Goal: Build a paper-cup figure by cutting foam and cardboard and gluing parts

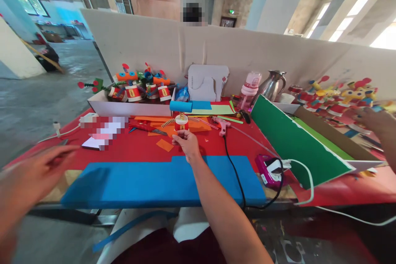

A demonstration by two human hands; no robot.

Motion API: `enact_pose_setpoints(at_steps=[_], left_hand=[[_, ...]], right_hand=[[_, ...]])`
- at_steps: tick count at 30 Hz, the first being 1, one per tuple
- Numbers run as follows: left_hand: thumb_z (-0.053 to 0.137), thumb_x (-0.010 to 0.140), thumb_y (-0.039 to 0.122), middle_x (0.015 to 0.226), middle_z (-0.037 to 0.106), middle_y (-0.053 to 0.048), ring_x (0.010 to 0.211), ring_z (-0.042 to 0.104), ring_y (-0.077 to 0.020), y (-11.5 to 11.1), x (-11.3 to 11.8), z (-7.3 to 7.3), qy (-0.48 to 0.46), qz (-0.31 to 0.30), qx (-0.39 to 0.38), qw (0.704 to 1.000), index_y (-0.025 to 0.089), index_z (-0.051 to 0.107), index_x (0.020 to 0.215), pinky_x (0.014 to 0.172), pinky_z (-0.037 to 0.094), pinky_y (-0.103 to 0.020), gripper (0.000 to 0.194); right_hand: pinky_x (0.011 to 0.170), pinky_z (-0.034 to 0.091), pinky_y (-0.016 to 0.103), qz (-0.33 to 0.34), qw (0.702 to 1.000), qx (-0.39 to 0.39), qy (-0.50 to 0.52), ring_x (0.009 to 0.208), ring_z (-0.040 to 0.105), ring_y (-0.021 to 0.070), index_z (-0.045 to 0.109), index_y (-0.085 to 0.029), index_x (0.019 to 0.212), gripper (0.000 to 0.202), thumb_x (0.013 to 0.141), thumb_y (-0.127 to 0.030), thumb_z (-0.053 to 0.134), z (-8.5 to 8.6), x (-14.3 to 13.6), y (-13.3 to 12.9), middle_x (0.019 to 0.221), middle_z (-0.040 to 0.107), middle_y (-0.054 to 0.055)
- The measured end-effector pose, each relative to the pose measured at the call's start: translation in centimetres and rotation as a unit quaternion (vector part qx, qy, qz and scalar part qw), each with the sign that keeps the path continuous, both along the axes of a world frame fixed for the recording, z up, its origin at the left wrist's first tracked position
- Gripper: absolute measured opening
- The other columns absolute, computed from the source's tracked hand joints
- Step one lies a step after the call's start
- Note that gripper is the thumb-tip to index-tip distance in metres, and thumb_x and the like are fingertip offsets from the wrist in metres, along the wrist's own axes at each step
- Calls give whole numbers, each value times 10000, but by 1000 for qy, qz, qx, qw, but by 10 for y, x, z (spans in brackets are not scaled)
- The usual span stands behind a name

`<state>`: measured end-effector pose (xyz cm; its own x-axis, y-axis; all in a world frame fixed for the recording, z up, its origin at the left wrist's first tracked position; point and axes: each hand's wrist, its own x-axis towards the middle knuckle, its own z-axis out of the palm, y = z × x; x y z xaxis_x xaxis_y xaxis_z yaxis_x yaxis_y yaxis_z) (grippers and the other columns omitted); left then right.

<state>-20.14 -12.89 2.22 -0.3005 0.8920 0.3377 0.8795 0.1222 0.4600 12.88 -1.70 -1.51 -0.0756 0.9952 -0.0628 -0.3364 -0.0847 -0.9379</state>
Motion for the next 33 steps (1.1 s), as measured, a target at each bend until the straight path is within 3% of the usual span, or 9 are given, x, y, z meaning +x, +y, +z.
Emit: enact_pose_setpoints(at_steps=[3,5,7,10,16,22,25,29,33], left_hand=[[511,747,508,842,722,-6,751,663,-193,36,85,19,-142,-162,-55,975,251,666,892,689,504,-285,334],[492,774,515,785,706,-30,650,650,-179,64,127,21,-232,-229,-125,937,214,629,965,557,498,-266,382],[566,750,488,693,667,-17,558,609,-157,89,155,17,-281,-275,-178,902,189,591,981,450,449,-231,378],[623,728,378,580,604,12,465,531,-103,114,175,10,-320,-318,-191,872,160,580,843,414,392,-191,249],[592,713,334,599,622,-16,477,519,-93,135,169,7,-360,-307,-214,855,153,563,721,423,356,-187,184],[507,722,290,657,596,1,628,527,-138,133,153,1,-84,-449,-166,874,190,535,659,582,387,-234,122],[474,739,266,664,581,0,642,523,-152,132,146,-1,-33,-481,-167,860,199,499,644,605,375,-245,119],[489,726,277,634,578,8,613,561,-160,133,129,4,-58,-445,-232,863,204,506,647,559,362,-236,109],[516,685,287,604,621,6,572,546,-149,135,127,15,-70,-401,-227,885,200,582,654,540,355,-230,113]], right_hand=[[579,494,224,4,1000,4,-2,531,589,90,632,-175,710,312,529,-327,835,0,0,-1,566,634,-41],[579,492,223,6,1000,1,-1,526,583,87,635,-176,702,310,527,-333,836,1,1,-1,564,632,-43],[575,492,224,11,1000,-1,-1,518,580,87,635,-175,685,315,517,-345,840,1,3,-1,559,634,-41],[575,502,227,17,1000,-2,7,513,585,91,639,-171,674,340,488,-360,852,0,4,0,561,646,-33],[620,544,260,9,999,-17,51,555,634,116,658,-176,717,369,485,-383,857,-2,8,5,593,673,-16],[621,558,260,-27,999,-15,41,600,666,132,660,-180,789,351,519,-305,848,-1,14,7,672,710,4],[599,550,248,-48,999,-12,15,593,670,133,642,-183,812,334,553,-286,825,0,15,8,657,709,6],[527,513,238,-47,997,-8,-54,522,634,125,622,-184,746,250,603,-316,779,-1,18,10,587,677,-1],[516,436,222,-25,968,74,-238,528,573,114,664,-184,648,127,642,-303,708,-5,22,12,572,654,-19]])
